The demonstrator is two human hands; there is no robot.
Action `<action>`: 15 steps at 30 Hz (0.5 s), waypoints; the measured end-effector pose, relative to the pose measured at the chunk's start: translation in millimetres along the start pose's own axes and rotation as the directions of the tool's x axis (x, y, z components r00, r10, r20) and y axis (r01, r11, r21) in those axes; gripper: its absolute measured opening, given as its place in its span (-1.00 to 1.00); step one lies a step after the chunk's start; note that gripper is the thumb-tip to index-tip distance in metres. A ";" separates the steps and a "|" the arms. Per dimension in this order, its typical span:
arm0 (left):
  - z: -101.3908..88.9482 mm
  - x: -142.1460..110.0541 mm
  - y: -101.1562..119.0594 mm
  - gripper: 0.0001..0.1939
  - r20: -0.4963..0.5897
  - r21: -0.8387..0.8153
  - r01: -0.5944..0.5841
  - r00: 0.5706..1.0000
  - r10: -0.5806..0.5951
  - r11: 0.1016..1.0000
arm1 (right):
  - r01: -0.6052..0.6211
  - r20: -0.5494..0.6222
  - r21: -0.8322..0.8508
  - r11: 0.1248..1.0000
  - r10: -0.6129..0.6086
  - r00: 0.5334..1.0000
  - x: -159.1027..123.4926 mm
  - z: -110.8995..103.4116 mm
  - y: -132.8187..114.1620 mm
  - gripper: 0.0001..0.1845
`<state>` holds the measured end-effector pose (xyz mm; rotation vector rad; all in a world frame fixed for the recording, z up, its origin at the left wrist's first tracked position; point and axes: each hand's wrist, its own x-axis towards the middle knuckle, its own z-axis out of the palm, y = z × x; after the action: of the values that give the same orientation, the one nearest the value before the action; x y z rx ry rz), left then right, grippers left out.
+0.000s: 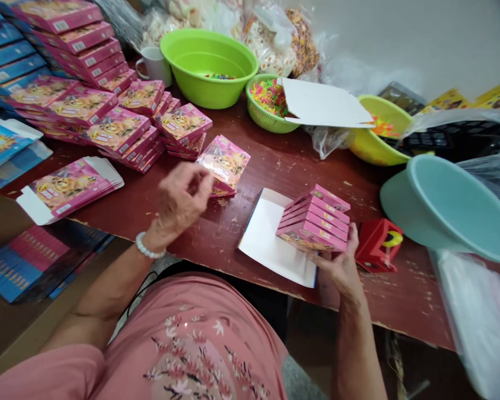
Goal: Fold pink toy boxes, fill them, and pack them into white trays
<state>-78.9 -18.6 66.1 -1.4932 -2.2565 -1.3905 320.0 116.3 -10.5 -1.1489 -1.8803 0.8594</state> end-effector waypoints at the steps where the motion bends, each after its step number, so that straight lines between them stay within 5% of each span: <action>1: -3.5 11.9 -11.0 -0.70 -0.045 0.014 0.043 0.998 -0.042 0.999 | -0.022 -0.019 0.003 1.000 0.022 1.000 -6.5 -3.9 -3.0 0.46; 4: -6.7 36.5 -39.0 -0.63 0.038 -0.014 0.156 0.987 -0.156 0.988 | -0.026 -0.156 0.005 1.000 0.026 0.987 -27.1 -10.3 -28.2 0.35; 8: 1.6 44.1 -52.9 -0.54 0.269 0.009 0.210 0.941 -0.205 0.978 | 0.107 -0.278 -0.016 0.994 -0.108 0.955 -45.1 8.4 -102.9 -0.09; 12: 14.1 47.1 -53.1 -0.47 0.383 0.053 0.236 0.893 -0.238 0.970 | 0.107 -0.149 0.057 0.993 -0.098 0.984 -32.5 56.9 -164.8 -0.25; 15: 24.2 52.6 -56.9 -0.34 0.468 -0.013 0.316 0.840 -0.274 0.949 | -0.047 0.057 0.215 0.975 0.036 0.998 4.7 105.8 -167.0 -0.17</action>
<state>-140.7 28.9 43.7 -1.7140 -2.8550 -1.3301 159.7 42.5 78.6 -1.0429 -1.7595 1.0987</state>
